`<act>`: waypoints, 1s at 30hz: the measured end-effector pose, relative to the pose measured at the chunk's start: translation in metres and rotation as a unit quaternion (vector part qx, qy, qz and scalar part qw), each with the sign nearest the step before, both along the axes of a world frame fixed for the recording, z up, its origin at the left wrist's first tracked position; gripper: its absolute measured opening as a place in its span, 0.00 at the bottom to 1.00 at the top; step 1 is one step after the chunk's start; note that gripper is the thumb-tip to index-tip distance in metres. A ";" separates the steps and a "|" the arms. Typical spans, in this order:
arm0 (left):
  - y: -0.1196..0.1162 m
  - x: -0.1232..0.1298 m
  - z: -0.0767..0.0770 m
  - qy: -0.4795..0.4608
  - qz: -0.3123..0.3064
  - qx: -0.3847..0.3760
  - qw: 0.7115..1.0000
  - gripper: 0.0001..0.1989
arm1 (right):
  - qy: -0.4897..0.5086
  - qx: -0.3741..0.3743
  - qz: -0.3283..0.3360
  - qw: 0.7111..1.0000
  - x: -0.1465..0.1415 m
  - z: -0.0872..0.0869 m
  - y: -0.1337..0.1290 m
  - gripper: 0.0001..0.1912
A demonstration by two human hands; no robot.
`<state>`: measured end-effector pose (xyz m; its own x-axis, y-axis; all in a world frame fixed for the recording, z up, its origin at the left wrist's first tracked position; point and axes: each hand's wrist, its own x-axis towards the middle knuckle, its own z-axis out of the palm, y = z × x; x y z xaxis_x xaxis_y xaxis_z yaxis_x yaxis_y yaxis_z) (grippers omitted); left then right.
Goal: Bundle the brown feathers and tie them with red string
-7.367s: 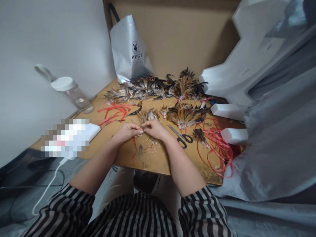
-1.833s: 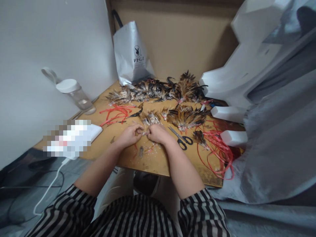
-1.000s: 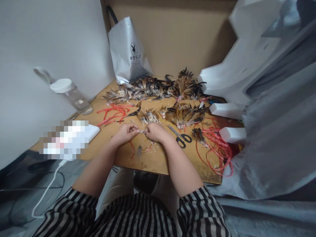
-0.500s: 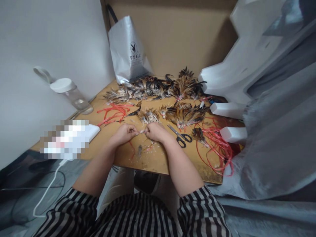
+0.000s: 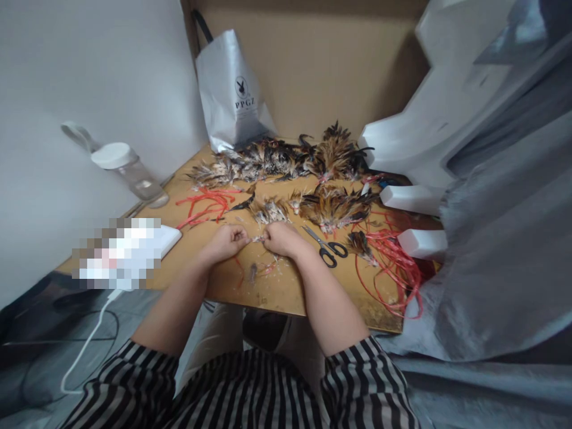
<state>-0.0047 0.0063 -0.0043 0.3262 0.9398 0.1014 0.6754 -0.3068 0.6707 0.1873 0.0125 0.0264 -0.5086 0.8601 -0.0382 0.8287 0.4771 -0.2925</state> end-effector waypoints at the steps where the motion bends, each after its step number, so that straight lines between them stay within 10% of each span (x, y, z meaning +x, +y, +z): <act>1: 0.000 0.000 0.001 0.001 -0.001 0.002 1.000 0.08 | -0.004 0.003 -0.001 1.000 0.000 0.001 0.000 0.09; 10: 0.001 -0.001 -0.001 0.004 0.020 0.021 1.000 0.08 | -0.026 0.008 0.003 1.000 -0.001 0.004 -0.002 0.08; 23: 0.001 0.016 -0.004 -0.182 0.042 -0.048 0.981 0.07 | 0.199 -0.009 -0.002 0.980 0.002 -0.004 0.004 0.06; 27: 0.000 0.014 0.003 -0.349 0.092 -0.140 0.922 0.08 | 0.383 0.039 -0.075 0.920 0.007 -0.003 0.013 0.06; 30: 0.000 0.008 0.011 -0.495 0.077 -0.238 0.832 0.10 | 0.558 0.036 -0.186 0.808 0.012 0.000 0.020 0.10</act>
